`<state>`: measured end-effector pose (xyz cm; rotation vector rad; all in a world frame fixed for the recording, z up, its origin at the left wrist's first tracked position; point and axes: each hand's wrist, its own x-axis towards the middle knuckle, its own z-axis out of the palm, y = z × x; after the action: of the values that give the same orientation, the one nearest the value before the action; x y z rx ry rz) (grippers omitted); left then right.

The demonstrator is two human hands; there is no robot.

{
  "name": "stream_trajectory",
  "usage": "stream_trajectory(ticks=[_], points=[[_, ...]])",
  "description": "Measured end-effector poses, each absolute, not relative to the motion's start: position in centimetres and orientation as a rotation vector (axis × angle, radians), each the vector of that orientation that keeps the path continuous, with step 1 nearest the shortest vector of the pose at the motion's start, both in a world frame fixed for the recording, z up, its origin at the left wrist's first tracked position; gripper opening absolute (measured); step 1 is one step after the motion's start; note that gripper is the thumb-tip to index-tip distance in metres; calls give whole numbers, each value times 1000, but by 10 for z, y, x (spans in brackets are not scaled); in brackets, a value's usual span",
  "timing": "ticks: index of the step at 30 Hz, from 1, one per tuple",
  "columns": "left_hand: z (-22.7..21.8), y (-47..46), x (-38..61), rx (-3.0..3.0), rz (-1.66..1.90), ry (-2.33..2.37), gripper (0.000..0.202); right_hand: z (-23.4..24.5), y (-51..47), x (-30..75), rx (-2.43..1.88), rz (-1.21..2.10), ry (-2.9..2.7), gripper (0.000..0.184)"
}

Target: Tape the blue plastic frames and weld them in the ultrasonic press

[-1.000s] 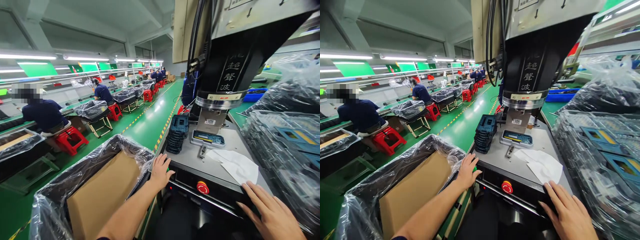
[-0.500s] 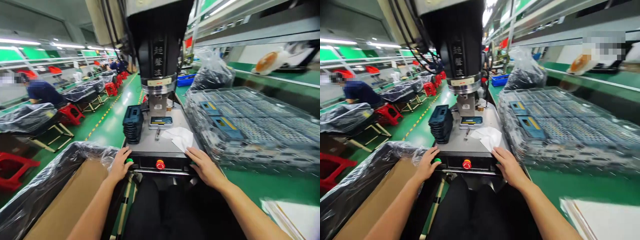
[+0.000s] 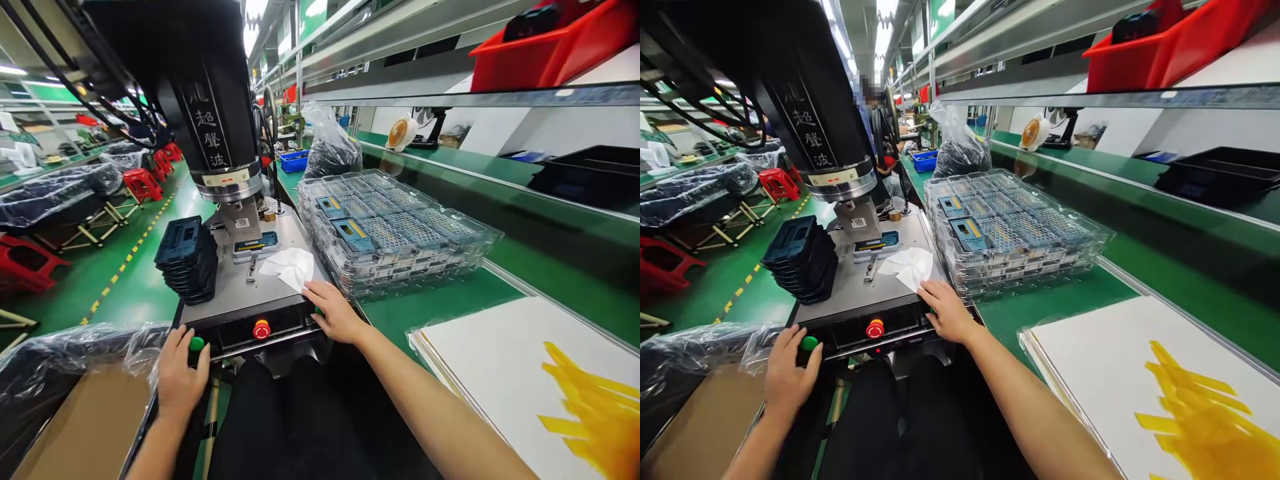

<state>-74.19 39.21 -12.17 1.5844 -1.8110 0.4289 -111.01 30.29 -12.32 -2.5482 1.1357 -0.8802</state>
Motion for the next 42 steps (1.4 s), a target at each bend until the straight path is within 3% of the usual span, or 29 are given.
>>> stream_trajectory(ticks=[3,6,12,27,35,42], points=[[-155,420,-776,1500,463,-1792,36,-121,305,-1110,-2542,-893,1142,69],[-205,448,-802,1457,242,-1990,29,-120,306,-1109,-2535,-883,1161,69],[-276,469,-816,1648,124,-2341,32,-119,307,-1108,-2536,-854,1199,68],[-306,459,-816,1707,-180,-2138,34,-131,302,-1109,-2640,-928,1222,66],[-307,449,-814,1782,-471,-2129,35,-115,278,-1092,-2535,-1224,1305,32],[-338,439,-810,1763,-515,-2188,33,-68,214,-1038,-2490,-1097,1428,28]])
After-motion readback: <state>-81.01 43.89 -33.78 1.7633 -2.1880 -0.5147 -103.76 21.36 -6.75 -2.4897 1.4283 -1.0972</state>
